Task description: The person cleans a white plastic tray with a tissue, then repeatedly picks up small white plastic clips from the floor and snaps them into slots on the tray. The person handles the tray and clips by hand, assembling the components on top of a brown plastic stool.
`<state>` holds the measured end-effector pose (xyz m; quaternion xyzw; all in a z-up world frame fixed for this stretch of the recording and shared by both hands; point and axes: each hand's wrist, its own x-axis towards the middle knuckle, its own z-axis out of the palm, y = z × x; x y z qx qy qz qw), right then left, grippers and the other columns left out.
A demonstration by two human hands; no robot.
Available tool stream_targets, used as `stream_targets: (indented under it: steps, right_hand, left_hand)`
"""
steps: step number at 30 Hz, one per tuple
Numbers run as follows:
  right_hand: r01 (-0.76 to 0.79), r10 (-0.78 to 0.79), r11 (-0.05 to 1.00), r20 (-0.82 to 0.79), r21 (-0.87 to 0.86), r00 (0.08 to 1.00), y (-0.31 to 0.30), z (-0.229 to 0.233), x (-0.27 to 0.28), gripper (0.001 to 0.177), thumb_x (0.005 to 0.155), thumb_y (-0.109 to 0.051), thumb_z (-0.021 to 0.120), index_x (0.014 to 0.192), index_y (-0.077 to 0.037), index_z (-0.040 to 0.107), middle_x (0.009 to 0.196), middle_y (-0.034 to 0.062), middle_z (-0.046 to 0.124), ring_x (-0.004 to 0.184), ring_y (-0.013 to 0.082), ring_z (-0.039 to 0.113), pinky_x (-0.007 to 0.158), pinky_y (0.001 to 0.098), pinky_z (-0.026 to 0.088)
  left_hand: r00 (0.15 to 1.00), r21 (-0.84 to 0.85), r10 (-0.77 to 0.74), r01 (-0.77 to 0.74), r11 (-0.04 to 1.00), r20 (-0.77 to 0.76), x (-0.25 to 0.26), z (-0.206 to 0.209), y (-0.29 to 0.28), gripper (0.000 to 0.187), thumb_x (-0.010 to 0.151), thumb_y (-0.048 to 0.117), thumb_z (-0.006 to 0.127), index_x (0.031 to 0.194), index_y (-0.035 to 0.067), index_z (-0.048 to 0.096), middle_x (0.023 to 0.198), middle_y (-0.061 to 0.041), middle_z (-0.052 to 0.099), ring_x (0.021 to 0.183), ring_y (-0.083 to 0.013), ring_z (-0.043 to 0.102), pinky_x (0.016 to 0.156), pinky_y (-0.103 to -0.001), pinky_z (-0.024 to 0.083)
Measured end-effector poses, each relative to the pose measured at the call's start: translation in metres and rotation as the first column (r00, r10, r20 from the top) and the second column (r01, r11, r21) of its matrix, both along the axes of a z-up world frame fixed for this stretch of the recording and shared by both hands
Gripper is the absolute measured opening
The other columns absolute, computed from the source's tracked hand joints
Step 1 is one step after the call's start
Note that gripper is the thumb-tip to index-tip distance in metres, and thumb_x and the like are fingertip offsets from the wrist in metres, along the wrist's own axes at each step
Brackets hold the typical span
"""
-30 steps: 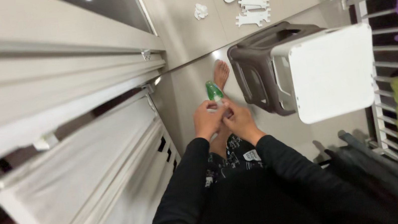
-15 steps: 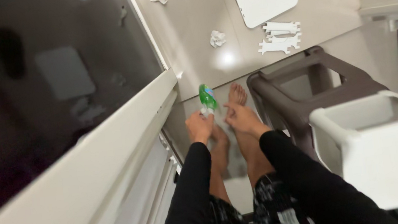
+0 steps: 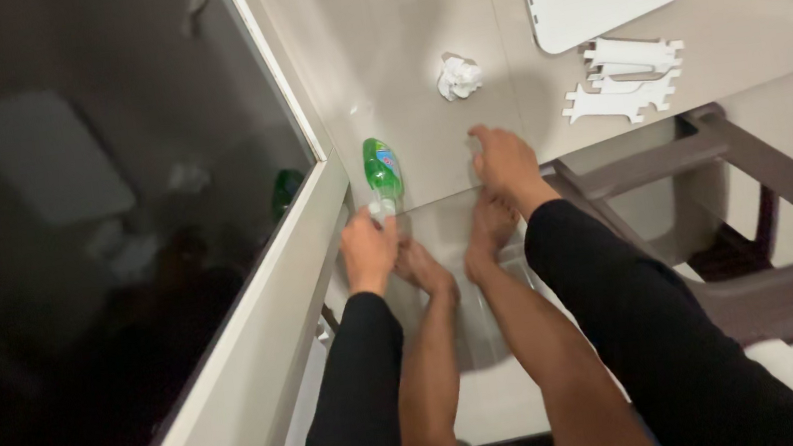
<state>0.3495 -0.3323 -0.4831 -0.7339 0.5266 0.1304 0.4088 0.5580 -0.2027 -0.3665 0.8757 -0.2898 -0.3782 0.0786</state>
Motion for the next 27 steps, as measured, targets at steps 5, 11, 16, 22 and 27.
stream_targets:
  steps: [5, 11, 16, 22, 27]
  right_hand:
    - [-0.117, 0.171, 0.892, 0.087, -0.437, 0.981, -0.025, -0.047, 0.027, 0.057, 0.085, -0.006, 0.062, 0.140, -0.021, 0.059, 0.145, 0.0218, 0.050, 0.120, 0.0428, 0.055, 0.088, 0.0487, 0.056]
    - [-0.190, 0.220, 0.908, 0.038, -0.374, 0.975, -0.033, -0.103, 0.015, 0.040, 0.095, -0.004, 0.060, 0.132, -0.017, 0.064, 0.137, 0.0193, 0.060, 0.118, 0.0417, 0.062, 0.083, 0.0471, 0.057]
    - [0.456, -0.437, 0.890, 0.255, -0.021, 0.863, 0.027, -0.121, -0.008, 0.035, 0.084, -0.006, 0.084, 0.114, -0.012, 0.068, 0.100, 0.0160, 0.074, 0.089, 0.0310, 0.072, 0.080, 0.0406, 0.059]
    - [0.693, -0.924, 0.370, 0.166, 0.619, 0.346, 0.099, -0.006, -0.003, 0.040, 0.077, 0.000, 0.084, 0.110, -0.005, 0.064, 0.092, 0.0069, 0.072, 0.081, 0.0181, 0.072, 0.065, 0.0313, 0.063]
    - [0.809, -0.806, 0.536, 0.430, 0.241, 0.406, 0.131, 0.158, -0.020, 0.034, 0.079, 0.008, 0.081, 0.107, -0.001, 0.064, 0.113, 0.0157, 0.062, 0.095, 0.0212, 0.069, 0.082, 0.0315, 0.057]
  left_hand:
    - [0.991, -0.053, 0.134, -0.134, 0.990, -0.014, -0.002, -0.011, -0.005, 0.054, 0.089, 0.032, 0.070, 0.132, 0.003, 0.055, 0.098, -0.019, 0.075, 0.092, -0.0441, 0.069, 0.083, -0.053, 0.052]
    - [0.947, 0.025, 0.320, -0.319, 0.947, -0.032, -0.003, -0.031, 0.013, 0.065, 0.084, 0.039, 0.075, 0.136, 0.008, 0.050, 0.098, -0.012, 0.077, 0.089, -0.0346, 0.074, 0.085, -0.044, 0.054]
    - [0.918, 0.090, 0.387, -0.379, 0.921, -0.086, -0.037, -0.010, 0.050, 0.068, 0.080, 0.041, 0.081, 0.131, 0.008, 0.052, 0.101, -0.009, 0.075, 0.081, -0.0272, 0.073, 0.081, -0.041, 0.055]
    - [0.875, 0.038, 0.257, -0.266, 0.963, -0.409, -0.087, 0.065, 0.072, 0.033, 0.092, 0.030, 0.071, 0.119, 0.010, 0.068, 0.104, -0.006, 0.079, 0.085, -0.0145, 0.068, 0.080, -0.033, 0.054]
    - [0.796, 0.015, 0.265, -0.307, 0.952, -0.544, -0.109, 0.147, 0.077, 0.029, 0.094, 0.021, 0.064, 0.121, 0.010, 0.068, 0.104, -0.005, 0.077, 0.083, -0.0128, 0.069, 0.074, -0.029, 0.055]
